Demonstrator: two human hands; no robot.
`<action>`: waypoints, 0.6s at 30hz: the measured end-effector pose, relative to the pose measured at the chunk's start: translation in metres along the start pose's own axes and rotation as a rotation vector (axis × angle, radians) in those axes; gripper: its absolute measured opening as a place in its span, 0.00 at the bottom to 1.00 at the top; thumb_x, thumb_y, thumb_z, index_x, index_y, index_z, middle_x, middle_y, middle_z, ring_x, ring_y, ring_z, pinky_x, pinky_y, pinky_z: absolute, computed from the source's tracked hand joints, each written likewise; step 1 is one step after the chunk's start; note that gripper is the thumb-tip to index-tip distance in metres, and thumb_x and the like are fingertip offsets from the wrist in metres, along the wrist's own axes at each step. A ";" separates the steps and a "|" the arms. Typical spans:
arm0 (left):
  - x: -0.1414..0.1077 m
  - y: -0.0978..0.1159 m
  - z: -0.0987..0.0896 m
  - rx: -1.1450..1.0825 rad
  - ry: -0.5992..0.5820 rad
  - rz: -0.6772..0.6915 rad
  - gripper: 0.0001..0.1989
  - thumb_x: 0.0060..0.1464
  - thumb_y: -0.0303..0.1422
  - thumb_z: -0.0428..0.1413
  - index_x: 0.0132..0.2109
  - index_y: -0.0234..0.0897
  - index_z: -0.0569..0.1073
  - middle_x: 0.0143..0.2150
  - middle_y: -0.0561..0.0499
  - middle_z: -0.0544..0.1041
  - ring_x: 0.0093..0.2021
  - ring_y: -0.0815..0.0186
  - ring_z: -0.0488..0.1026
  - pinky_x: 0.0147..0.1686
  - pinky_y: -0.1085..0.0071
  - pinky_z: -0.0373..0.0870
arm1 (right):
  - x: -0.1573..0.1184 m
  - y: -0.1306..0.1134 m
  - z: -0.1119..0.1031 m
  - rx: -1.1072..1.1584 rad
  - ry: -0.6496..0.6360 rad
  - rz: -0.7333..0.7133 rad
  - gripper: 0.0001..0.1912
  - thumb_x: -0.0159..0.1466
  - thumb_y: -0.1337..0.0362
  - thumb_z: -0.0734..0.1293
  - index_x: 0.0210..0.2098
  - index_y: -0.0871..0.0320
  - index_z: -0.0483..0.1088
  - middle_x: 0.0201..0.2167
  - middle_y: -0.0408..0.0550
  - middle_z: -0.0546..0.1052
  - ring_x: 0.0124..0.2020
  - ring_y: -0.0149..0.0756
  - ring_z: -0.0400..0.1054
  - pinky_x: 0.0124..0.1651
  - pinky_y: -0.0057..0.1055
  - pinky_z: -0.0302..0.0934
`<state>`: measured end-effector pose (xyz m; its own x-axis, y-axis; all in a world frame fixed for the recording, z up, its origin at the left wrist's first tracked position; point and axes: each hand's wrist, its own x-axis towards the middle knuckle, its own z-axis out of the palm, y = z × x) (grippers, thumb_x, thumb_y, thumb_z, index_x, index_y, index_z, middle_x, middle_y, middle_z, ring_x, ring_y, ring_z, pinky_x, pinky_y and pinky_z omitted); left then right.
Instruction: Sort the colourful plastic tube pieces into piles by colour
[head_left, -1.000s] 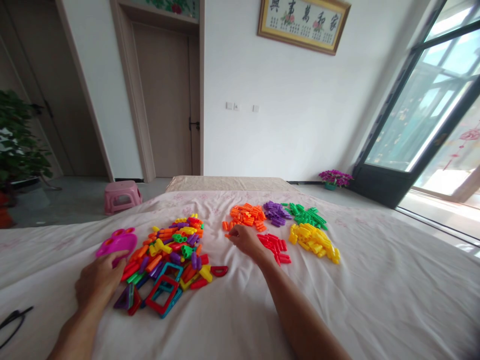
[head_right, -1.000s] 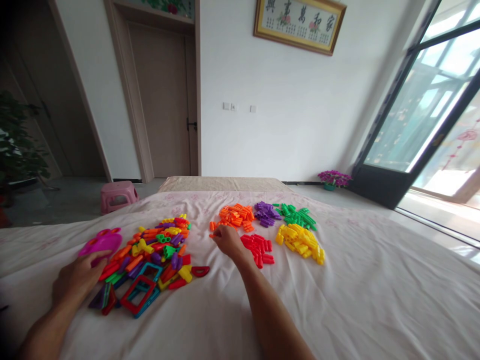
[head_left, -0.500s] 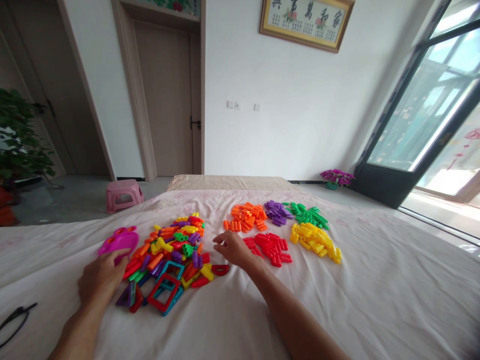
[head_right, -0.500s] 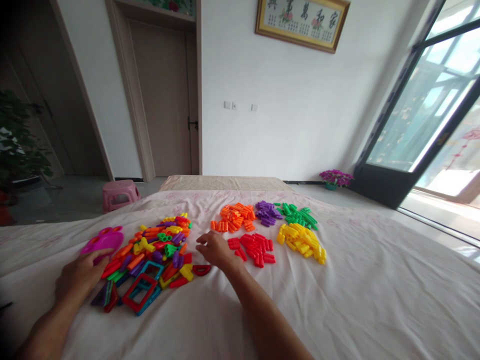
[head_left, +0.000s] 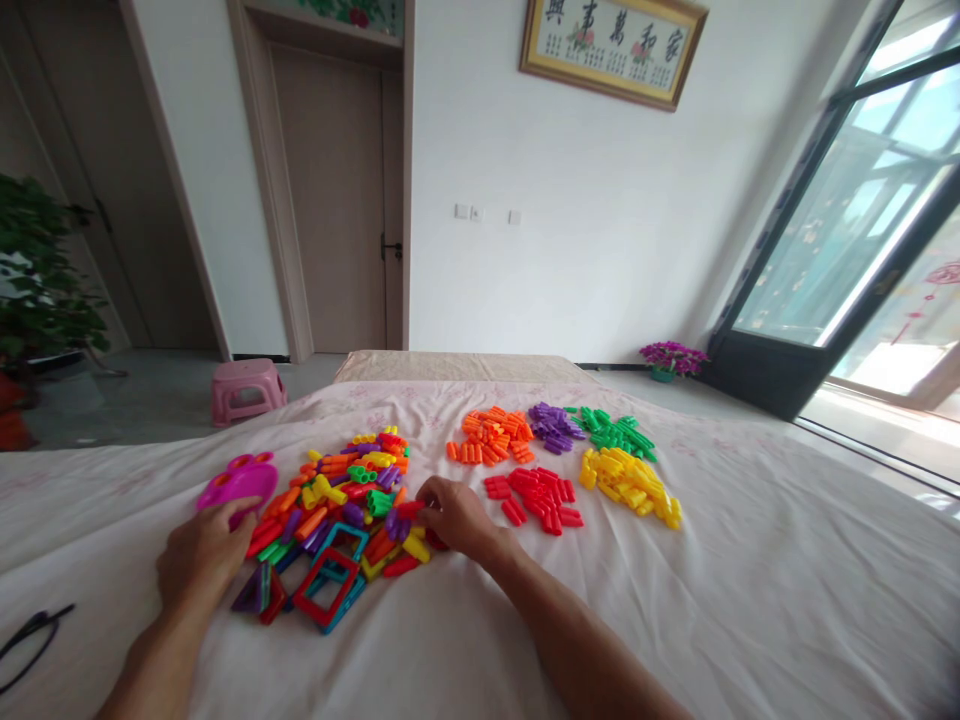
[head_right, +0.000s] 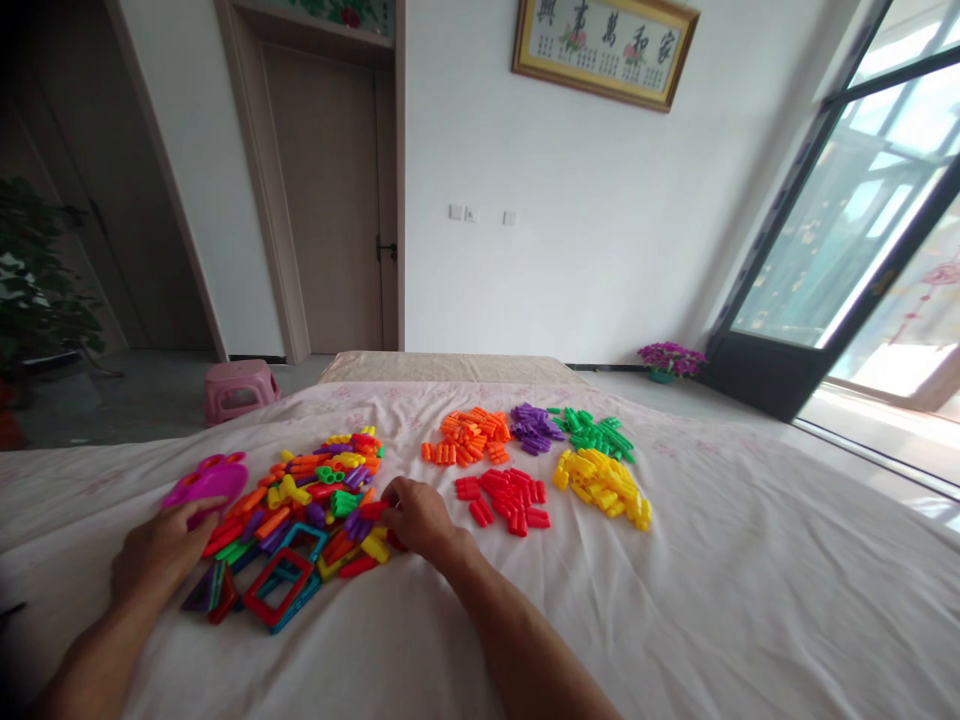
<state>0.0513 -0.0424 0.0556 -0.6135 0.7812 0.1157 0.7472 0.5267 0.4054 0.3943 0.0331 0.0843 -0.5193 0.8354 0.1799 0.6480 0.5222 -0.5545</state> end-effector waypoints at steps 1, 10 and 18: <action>0.000 0.000 0.000 0.001 -0.006 -0.009 0.27 0.57 0.47 0.42 0.54 0.44 0.75 0.58 0.43 0.73 0.54 0.48 0.71 0.49 0.56 0.67 | 0.001 0.002 -0.005 0.013 0.038 0.011 0.08 0.60 0.66 0.67 0.40 0.56 0.73 0.36 0.43 0.78 0.34 0.31 0.68 0.33 0.24 0.54; 0.001 0.002 -0.001 0.036 -0.018 -0.043 0.26 0.57 0.47 0.42 0.54 0.46 0.75 0.58 0.45 0.73 0.54 0.51 0.71 0.49 0.59 0.67 | -0.001 0.042 -0.098 -0.197 0.206 0.190 0.09 0.60 0.68 0.64 0.37 0.57 0.76 0.33 0.47 0.79 0.35 0.34 0.70 0.34 0.26 0.52; 0.002 0.001 0.001 0.051 -0.033 -0.040 0.28 0.57 0.49 0.39 0.55 0.45 0.74 0.58 0.44 0.72 0.53 0.49 0.71 0.48 0.58 0.67 | -0.025 0.084 -0.150 -0.423 0.152 0.413 0.11 0.56 0.68 0.67 0.37 0.55 0.78 0.38 0.51 0.80 0.39 0.38 0.72 0.35 0.28 0.53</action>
<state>0.0510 -0.0405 0.0556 -0.6353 0.7691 0.0703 0.7347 0.5738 0.3619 0.5451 0.0817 0.1556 -0.1125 0.9822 0.1501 0.9603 0.1463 -0.2375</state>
